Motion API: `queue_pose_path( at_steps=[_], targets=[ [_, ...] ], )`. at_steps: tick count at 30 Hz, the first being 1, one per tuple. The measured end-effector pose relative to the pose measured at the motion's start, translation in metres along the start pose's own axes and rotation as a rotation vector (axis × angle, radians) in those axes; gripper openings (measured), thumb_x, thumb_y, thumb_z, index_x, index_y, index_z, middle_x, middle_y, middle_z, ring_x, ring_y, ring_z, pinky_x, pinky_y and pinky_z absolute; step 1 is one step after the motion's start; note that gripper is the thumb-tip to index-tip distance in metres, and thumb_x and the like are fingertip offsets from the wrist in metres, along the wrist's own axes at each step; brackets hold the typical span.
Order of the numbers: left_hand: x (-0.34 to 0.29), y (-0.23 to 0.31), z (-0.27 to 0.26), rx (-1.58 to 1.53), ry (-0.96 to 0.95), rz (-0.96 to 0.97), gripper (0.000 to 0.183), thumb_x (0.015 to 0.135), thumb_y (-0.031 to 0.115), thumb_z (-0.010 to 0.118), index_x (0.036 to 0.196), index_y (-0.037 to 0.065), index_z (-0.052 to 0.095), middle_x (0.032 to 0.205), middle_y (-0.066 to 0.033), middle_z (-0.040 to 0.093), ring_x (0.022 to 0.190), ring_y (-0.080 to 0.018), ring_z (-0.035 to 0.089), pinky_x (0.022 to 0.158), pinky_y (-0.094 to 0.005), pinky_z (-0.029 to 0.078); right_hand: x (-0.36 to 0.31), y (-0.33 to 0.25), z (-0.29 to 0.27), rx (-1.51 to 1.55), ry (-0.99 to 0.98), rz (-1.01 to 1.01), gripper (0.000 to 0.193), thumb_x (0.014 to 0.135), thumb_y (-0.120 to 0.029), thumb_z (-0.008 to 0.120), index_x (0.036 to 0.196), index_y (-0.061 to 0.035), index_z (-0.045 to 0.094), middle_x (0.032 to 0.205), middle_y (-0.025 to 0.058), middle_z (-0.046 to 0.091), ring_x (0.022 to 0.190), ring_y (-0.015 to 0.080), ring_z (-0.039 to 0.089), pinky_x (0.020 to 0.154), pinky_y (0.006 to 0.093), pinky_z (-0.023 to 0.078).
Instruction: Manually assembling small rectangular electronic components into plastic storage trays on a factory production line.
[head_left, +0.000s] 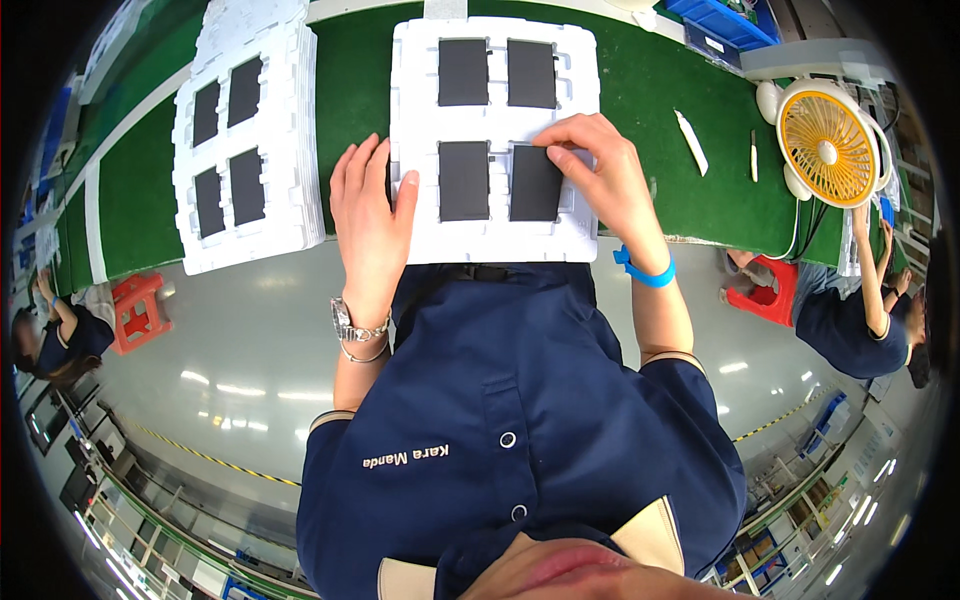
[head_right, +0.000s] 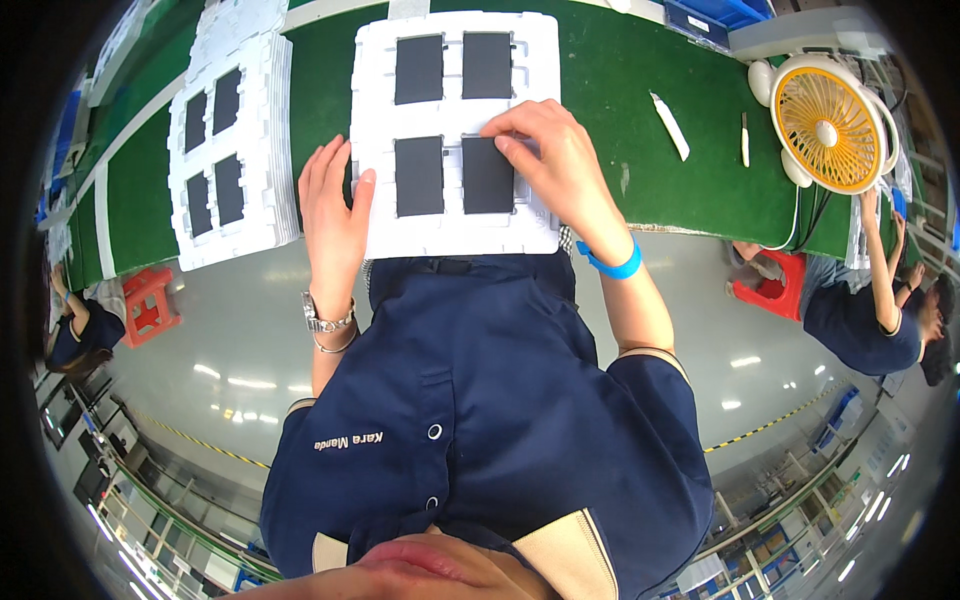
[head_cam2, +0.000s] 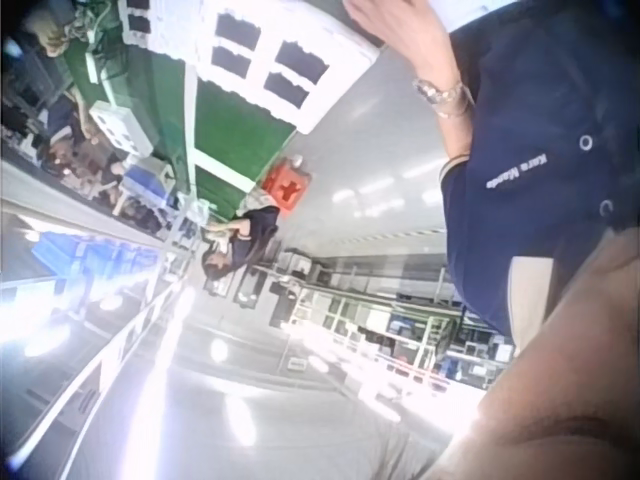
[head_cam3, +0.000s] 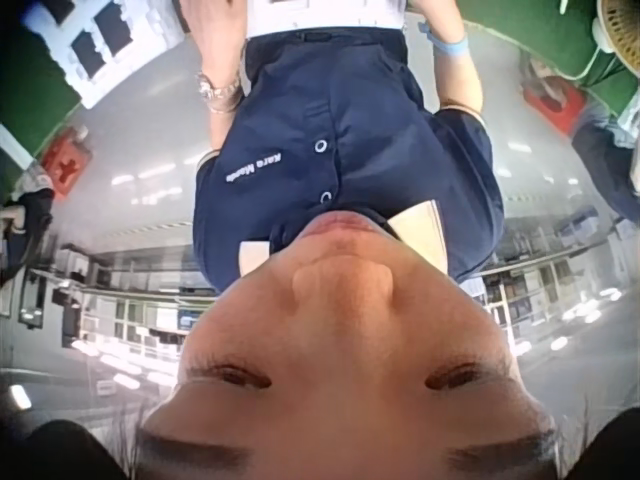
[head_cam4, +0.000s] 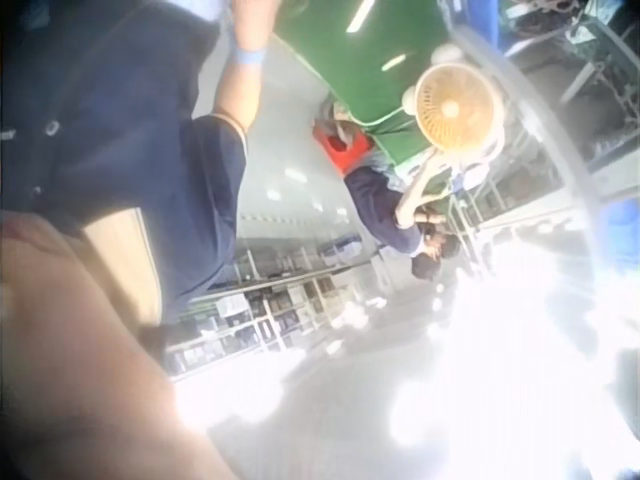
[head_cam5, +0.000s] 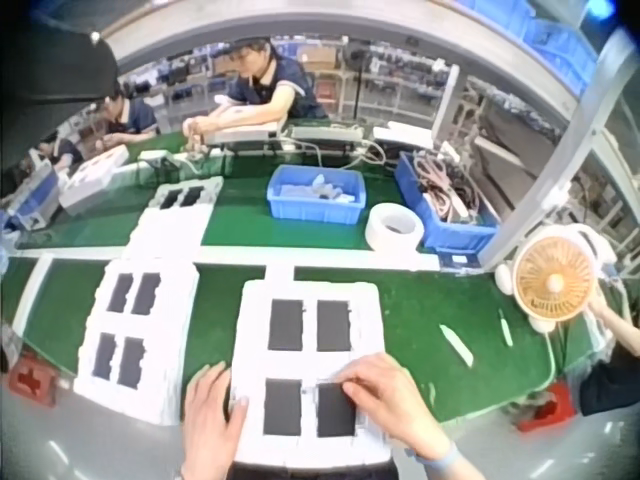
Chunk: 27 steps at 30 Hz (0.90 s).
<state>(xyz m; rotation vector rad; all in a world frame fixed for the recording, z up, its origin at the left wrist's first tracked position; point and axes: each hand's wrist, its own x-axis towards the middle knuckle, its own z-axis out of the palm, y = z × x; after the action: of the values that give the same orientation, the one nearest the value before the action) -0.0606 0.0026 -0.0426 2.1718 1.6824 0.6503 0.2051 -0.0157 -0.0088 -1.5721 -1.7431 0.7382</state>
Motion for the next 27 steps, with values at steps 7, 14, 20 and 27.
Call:
queue_pose_path(
  at_steps=[7,14,20,27],
  targets=[
    [0.001,0.009,-0.008,-0.172,0.092,0.005,0.044,0.091,0.013,0.063,0.131,-0.004,0.054,0.134,-0.0159,0.056,0.126,-0.0281,0.05,0.103,-0.0377,0.041,-0.008,0.013,0.002,0.037,0.163,0.035,0.013,0.085,-0.001,0.06,0.092,-0.004,0.07,0.096,0.0063,0.064,0.087,0.0224,0.058,0.076,0.0328,0.048],
    [0.008,0.013,-0.037,-1.131,-0.194,-0.378,0.062,0.09,0.0,0.057,0.148,-0.001,0.035,0.126,-0.0128,0.061,0.104,-0.0109,0.061,0.092,-0.0242,0.046,-0.008,0.013,-0.013,0.449,0.195,0.178,0.015,0.093,-0.001,0.055,0.103,0.0036,0.066,0.103,0.0059,0.064,0.098,0.0123,0.06,0.085,0.0241,0.046],
    [0.023,-0.048,-0.098,-1.273,0.117,-0.318,0.057,0.091,0.0,0.056,0.146,-0.003,0.039,0.14,-0.0131,0.052,0.122,-0.0153,0.054,0.103,-0.0281,0.041,-0.01,0.01,-0.025,0.276,0.331,0.11,0.015,0.094,-0.002,0.055,0.103,0.0022,0.065,0.102,0.0054,0.062,0.093,0.0122,0.059,0.084,0.0252,0.046],
    [0.028,-0.176,-0.164,-1.166,0.128,-0.407,0.055,0.096,0.008,0.055,0.146,-0.006,0.035,0.135,-0.0156,0.055,0.115,-0.0171,0.059,0.096,-0.0275,0.047,0.004,0.008,-0.012,0.184,0.219,0.054,0.013,0.09,-0.001,0.058,0.1,0.0009,0.066,0.094,0.0047,0.063,0.078,0.0122,0.055,0.072,0.0249,0.045]
  ],
)
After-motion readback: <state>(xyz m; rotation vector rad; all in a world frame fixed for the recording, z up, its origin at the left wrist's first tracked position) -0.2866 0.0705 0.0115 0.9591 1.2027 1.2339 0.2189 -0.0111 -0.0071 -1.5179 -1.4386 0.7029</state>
